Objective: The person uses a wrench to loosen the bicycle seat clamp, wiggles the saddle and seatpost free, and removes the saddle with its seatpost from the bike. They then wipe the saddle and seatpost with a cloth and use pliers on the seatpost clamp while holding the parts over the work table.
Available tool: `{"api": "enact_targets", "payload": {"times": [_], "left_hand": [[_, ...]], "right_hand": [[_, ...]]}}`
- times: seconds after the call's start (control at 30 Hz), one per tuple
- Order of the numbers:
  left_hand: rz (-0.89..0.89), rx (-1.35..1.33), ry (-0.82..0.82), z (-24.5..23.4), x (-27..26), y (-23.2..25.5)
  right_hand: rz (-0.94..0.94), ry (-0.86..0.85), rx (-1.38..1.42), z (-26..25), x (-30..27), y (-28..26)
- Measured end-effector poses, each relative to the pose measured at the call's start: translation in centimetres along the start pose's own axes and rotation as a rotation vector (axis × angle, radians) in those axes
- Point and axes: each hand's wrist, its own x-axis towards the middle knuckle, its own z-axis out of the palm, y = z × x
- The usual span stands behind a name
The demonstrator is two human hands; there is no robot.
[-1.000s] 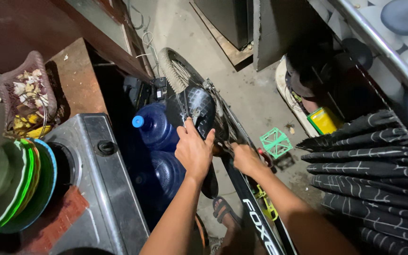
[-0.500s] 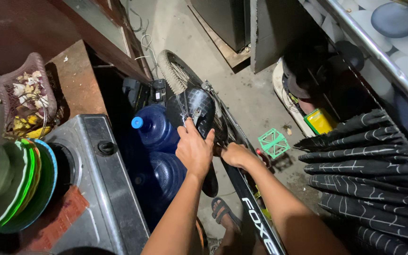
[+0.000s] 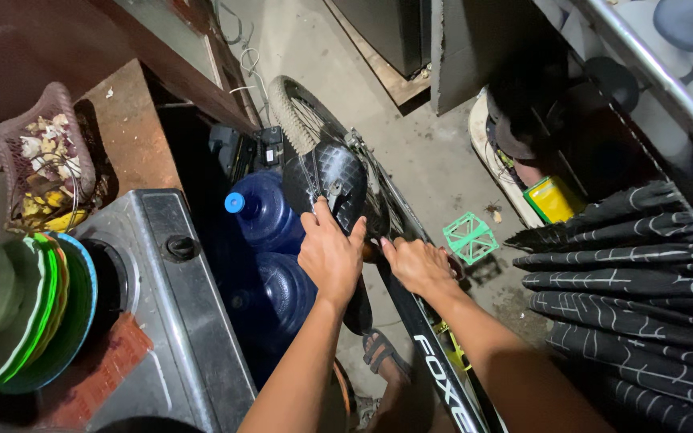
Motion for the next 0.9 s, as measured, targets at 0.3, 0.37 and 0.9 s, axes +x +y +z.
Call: {"api": "enact_targets", "payload": {"times": [0.3,0.37,0.9], "left_hand": [[-0.007,0.053,-0.048,-0.1,0.7,0.2],[0.001,0.028,-0.072,-0.4,0.8,0.2],[0.253,-0.475,0.021,0.0,1.2,10.7]], "right_hand": [[-0.114,-0.102,-0.038,1.8,2.8,2.6],[-0.156,-0.114,-0.125,2.7,3.5,2.9],[-0.174,0.966,0.238,-11.4,-7.2,9.1]]}}
